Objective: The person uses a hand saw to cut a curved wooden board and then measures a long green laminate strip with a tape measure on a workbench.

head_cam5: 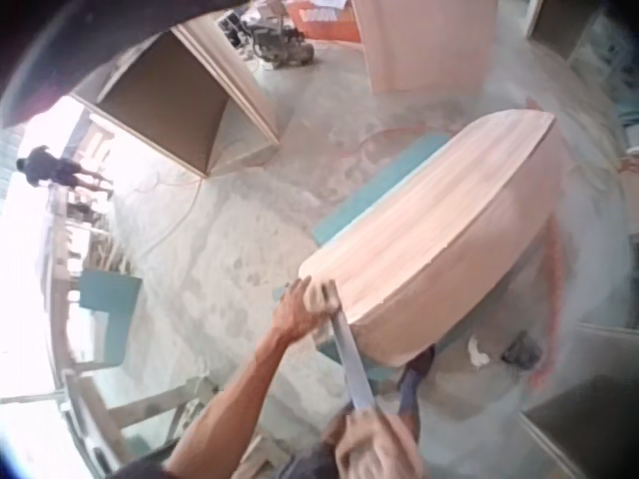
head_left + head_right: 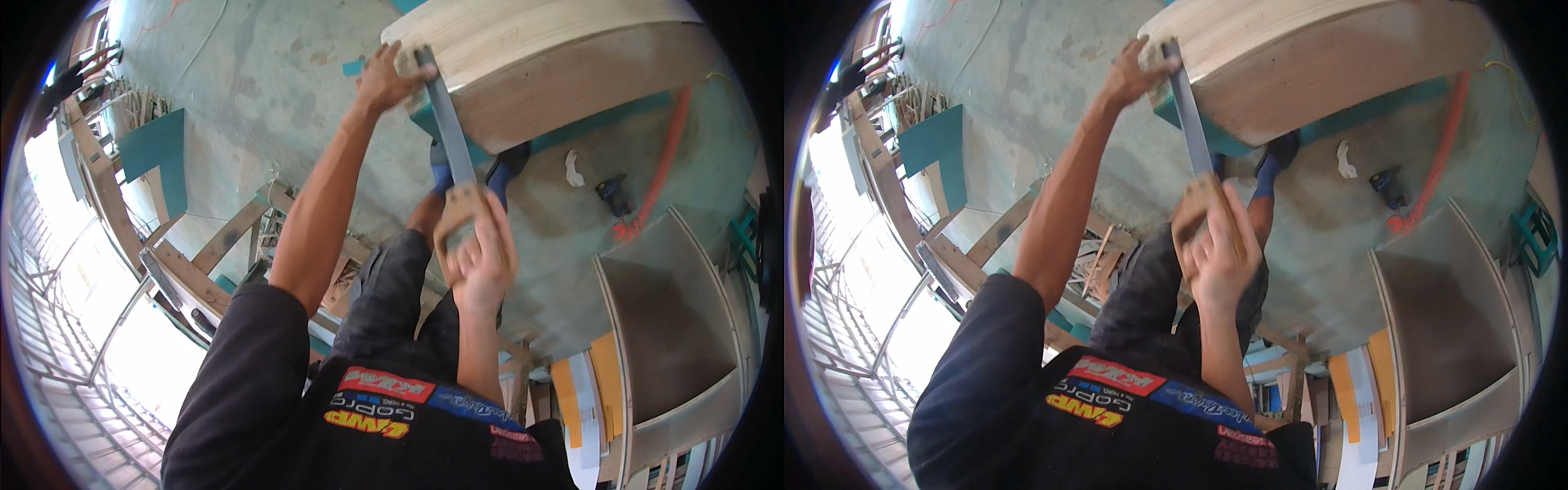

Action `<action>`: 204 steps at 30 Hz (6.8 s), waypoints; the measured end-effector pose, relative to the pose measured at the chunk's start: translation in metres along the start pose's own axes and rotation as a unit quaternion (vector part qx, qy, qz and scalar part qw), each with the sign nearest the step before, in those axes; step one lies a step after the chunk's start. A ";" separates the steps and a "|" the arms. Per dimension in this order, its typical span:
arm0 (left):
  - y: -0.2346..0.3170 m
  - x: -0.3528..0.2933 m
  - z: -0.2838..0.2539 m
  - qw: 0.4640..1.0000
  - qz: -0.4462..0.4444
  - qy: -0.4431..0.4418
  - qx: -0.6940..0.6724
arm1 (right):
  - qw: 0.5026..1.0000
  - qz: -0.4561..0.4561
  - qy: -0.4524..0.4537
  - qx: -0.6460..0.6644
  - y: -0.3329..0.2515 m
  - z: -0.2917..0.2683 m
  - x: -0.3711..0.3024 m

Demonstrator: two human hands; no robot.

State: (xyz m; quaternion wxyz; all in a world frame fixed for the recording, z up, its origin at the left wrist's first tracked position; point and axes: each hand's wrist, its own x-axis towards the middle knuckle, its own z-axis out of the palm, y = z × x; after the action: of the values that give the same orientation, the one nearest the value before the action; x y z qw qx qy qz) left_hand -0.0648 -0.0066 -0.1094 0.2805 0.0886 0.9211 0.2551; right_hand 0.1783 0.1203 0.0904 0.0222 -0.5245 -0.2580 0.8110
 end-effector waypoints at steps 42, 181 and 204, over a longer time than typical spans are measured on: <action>-0.002 0.036 -0.018 0.983 0.102 0.055 0.145 | 0.999 -0.010 0.034 0.024 0.024 0.032 0.029; 0.000 0.022 -0.016 0.990 0.106 0.057 0.079 | 0.996 -0.070 0.011 0.051 0.061 0.034 0.003; -0.002 0.004 -0.010 0.991 0.106 0.039 0.065 | 0.998 -0.056 0.016 0.013 0.051 0.012 -0.003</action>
State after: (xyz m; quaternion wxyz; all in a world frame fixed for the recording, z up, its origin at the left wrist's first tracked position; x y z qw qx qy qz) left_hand -0.0733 -0.0114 -0.1053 0.2090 0.1934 0.9314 0.2265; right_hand 0.1810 0.0706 0.0742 0.0785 -0.5217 -0.2759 0.8034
